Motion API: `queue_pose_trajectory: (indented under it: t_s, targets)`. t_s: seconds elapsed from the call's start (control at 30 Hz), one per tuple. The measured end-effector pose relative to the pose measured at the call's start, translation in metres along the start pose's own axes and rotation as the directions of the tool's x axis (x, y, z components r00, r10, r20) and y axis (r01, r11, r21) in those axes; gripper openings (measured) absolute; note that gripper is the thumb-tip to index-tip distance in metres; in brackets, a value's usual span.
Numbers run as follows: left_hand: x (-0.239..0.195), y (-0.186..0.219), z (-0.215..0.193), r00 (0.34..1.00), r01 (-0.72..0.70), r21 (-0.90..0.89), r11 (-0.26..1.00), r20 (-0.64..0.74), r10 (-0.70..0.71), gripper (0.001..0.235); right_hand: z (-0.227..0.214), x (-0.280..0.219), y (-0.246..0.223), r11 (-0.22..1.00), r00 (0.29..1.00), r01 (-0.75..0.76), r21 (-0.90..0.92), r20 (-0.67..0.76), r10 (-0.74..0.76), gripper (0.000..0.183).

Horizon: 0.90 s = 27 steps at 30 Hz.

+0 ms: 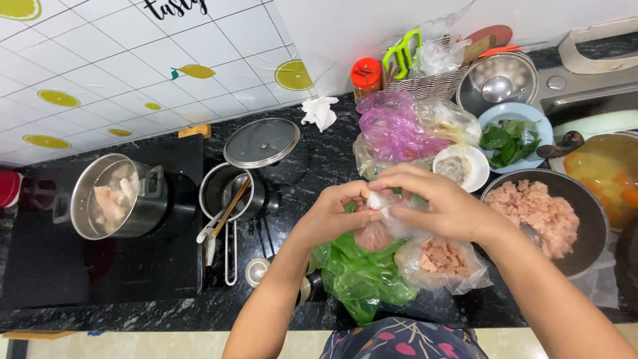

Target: The recorder is seen preparing minced meat and portioning it into plastic bags on a kitchen counter.

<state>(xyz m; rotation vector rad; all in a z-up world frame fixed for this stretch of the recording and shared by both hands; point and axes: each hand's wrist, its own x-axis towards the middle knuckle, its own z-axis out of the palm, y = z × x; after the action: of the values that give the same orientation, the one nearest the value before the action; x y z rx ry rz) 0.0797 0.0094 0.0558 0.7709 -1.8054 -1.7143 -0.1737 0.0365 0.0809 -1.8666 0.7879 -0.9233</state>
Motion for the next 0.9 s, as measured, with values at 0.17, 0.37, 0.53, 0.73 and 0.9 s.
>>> queue_pose_trajectory:
  t_s: [0.17,0.37,0.53,0.73,0.9]
  targets:
    - [-0.013,0.005,0.004,0.997,0.075,-0.051,0.996,-0.028,-0.077,0.017,0.014,0.005,-0.006,0.953,0.952,-0.304,-0.002,0.051,0.303,0.035]
    - [-0.032,0.008,0.029,0.973,-0.052,0.238,0.970,-0.208,0.103,0.018,0.022,-0.002,-0.009,0.979,0.994,0.081,-0.187,-0.052,-0.092,0.027]
    - [-0.036,0.013,0.056,0.826,-0.167,0.550,0.818,-0.375,0.420,0.016,0.045,-0.016,-0.032,0.936,0.982,-0.108,-0.335,-0.183,0.048,0.021]
    - [-0.038,0.009,0.068,0.653,-0.285,0.535,0.795,-0.499,0.570,0.023,0.073,-0.034,-0.045,0.941,0.929,0.127,-0.313,-0.295,-0.223,0.023]
    - [-0.055,0.015,0.064,0.695,-0.303,0.588,0.750,-0.403,0.596,0.022,0.080,-0.040,-0.042,0.892,0.899,-0.332,0.306,-0.184,0.398,0.031]
